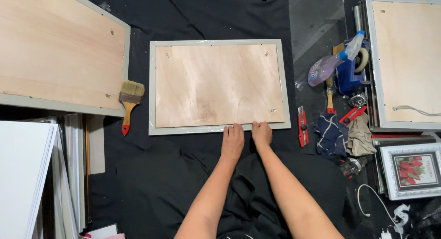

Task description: Placing a wooden backing board into a picture frame and applying a substance around the edges with a brush to secure it.

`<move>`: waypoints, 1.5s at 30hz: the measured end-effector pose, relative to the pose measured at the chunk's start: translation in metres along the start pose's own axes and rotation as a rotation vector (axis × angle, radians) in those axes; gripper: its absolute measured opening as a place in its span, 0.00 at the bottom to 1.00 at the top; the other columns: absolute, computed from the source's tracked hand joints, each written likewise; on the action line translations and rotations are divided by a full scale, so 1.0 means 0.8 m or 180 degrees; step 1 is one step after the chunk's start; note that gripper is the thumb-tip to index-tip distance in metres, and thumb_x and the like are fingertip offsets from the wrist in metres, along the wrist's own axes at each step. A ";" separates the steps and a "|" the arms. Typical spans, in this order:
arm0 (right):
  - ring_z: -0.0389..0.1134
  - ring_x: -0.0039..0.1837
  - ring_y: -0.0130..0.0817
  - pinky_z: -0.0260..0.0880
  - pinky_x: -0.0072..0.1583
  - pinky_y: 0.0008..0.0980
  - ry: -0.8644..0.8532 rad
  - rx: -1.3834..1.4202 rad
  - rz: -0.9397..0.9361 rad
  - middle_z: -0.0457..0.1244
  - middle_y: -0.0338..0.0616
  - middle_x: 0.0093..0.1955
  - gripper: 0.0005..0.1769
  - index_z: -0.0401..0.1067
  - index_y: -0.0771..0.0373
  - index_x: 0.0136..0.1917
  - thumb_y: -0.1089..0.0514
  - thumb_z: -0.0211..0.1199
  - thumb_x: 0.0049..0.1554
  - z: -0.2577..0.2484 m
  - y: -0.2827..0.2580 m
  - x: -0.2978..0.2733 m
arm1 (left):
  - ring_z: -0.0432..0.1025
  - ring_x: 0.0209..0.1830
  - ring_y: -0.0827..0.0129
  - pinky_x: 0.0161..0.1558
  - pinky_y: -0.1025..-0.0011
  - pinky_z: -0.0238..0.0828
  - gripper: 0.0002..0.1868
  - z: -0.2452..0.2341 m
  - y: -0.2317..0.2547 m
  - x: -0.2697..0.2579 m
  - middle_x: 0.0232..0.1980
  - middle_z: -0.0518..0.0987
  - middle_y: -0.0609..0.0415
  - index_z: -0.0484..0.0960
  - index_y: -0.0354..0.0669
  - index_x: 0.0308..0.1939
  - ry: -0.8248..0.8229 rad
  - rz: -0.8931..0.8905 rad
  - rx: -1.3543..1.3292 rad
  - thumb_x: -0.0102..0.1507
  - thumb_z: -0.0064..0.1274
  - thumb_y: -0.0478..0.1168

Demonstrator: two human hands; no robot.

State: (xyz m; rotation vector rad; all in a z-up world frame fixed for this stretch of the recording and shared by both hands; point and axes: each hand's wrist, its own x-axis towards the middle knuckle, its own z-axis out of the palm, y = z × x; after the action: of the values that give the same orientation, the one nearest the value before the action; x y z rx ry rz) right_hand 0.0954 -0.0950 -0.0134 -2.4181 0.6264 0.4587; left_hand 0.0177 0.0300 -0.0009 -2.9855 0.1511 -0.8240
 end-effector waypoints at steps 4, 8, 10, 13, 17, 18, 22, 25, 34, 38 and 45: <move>0.73 0.36 0.35 0.75 0.36 0.31 -0.0171 0.1059 0.0135 0.71 0.45 0.35 0.15 0.77 0.63 0.50 0.49 0.62 0.61 -0.017 0.023 0.009 | 0.74 0.48 0.55 0.61 0.53 0.70 0.12 -0.012 -0.003 0.001 0.48 0.77 0.44 0.81 0.36 0.50 0.0013 -0.0072 0.0029 0.70 0.43 0.36; 0.72 0.39 0.35 0.77 0.35 0.30 0.0234 0.2351 0.1196 0.69 0.49 0.43 0.15 0.73 0.65 0.55 0.56 0.56 0.58 0.008 0.094 0.075 | 0.74 0.50 0.57 0.62 0.54 0.69 0.11 -0.022 -0.006 0.000 0.48 0.77 0.47 0.81 0.39 0.51 -0.0020 -0.0108 -0.0157 0.69 0.47 0.38; 0.71 0.38 0.35 0.79 0.36 0.32 0.0178 0.2447 0.1475 0.68 0.48 0.45 0.15 0.73 0.65 0.54 0.59 0.56 0.55 0.010 0.094 0.078 | 0.74 0.51 0.58 0.63 0.55 0.68 0.11 -0.021 -0.010 0.002 0.48 0.78 0.48 0.81 0.39 0.52 -0.0032 -0.0165 -0.0296 0.67 0.50 0.38; 0.68 0.44 0.30 0.77 0.39 0.23 0.0423 0.2644 0.1220 0.63 0.49 0.55 0.18 0.70 0.62 0.62 0.63 0.60 0.59 -0.018 0.051 0.028 | 0.73 0.47 0.62 0.61 0.58 0.68 0.07 -0.003 -0.013 0.007 0.44 0.76 0.53 0.80 0.43 0.48 0.0061 -0.0221 -0.0462 0.68 0.49 0.38; 0.64 0.62 0.37 0.68 0.46 0.24 0.0492 0.2796 0.1302 0.60 0.49 0.66 0.14 0.75 0.58 0.60 0.64 0.63 0.60 -0.028 0.040 0.014 | 0.71 0.42 0.65 0.54 0.64 0.70 0.03 0.011 0.002 0.040 0.39 0.72 0.57 0.77 0.47 0.38 0.0276 0.0083 -0.0725 0.68 0.51 0.37; 0.61 0.62 0.34 0.65 0.47 0.20 0.0400 0.2929 0.1340 0.59 0.48 0.67 0.16 0.74 0.58 0.62 0.65 0.62 0.60 -0.026 0.041 0.016 | 0.71 0.41 0.66 0.53 0.66 0.70 0.05 0.005 0.007 0.054 0.39 0.72 0.58 0.77 0.47 0.37 0.0364 0.0242 -0.0826 0.69 0.51 0.37; 0.59 0.48 0.27 0.64 0.40 0.18 0.0373 0.3166 0.1458 0.62 0.45 0.57 0.19 0.75 0.59 0.62 0.65 0.66 0.57 -0.012 0.058 0.034 | 0.74 0.52 0.64 0.59 0.63 0.69 0.05 0.038 0.027 0.078 0.45 0.75 0.54 0.75 0.49 0.38 0.0314 0.0480 -0.0960 0.69 0.52 0.40; 0.58 0.47 0.28 0.62 0.39 0.15 0.0399 0.3199 0.1414 0.61 0.46 0.55 0.20 0.74 0.61 0.63 0.65 0.65 0.57 -0.012 0.055 0.032 | 0.76 0.59 0.61 0.66 0.56 0.68 0.05 0.047 0.026 0.088 0.55 0.80 0.49 0.75 0.47 0.45 0.0037 0.0777 -0.1021 0.69 0.51 0.42; 0.66 0.48 0.37 0.70 0.41 0.28 0.0811 0.2349 0.1181 0.64 0.48 0.49 0.18 0.73 0.59 0.51 0.54 0.74 0.50 0.009 0.053 0.036 | 0.80 0.53 0.50 0.57 0.47 0.74 0.17 0.055 0.024 0.079 0.53 0.82 0.36 0.76 0.45 0.61 0.0492 0.1206 -0.0642 0.71 0.40 0.41; 0.71 0.47 0.38 0.73 0.38 0.28 0.0980 0.1633 0.1174 0.67 0.41 0.46 0.17 0.71 0.51 0.45 0.46 0.75 0.49 0.003 0.050 0.035 | 0.81 0.52 0.47 0.55 0.45 0.75 0.19 0.062 0.027 0.083 0.52 0.82 0.34 0.76 0.44 0.63 0.0628 0.1243 -0.0708 0.71 0.39 0.42; 0.72 0.57 0.46 0.77 0.45 0.34 0.0882 0.1164 0.1070 0.68 0.46 0.49 0.19 0.69 0.53 0.43 0.44 0.73 0.49 -0.011 0.039 0.025 | 0.81 0.50 0.46 0.53 0.45 0.75 0.17 0.071 0.032 0.080 0.50 0.82 0.33 0.77 0.45 0.60 0.0681 0.1145 -0.0783 0.71 0.39 0.42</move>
State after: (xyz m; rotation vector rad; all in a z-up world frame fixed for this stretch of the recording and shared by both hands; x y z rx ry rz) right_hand 0.0970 -0.1292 -0.0296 -2.0451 1.1412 0.1218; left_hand 0.0994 -0.0013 -0.0185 -2.9317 0.8247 -1.1408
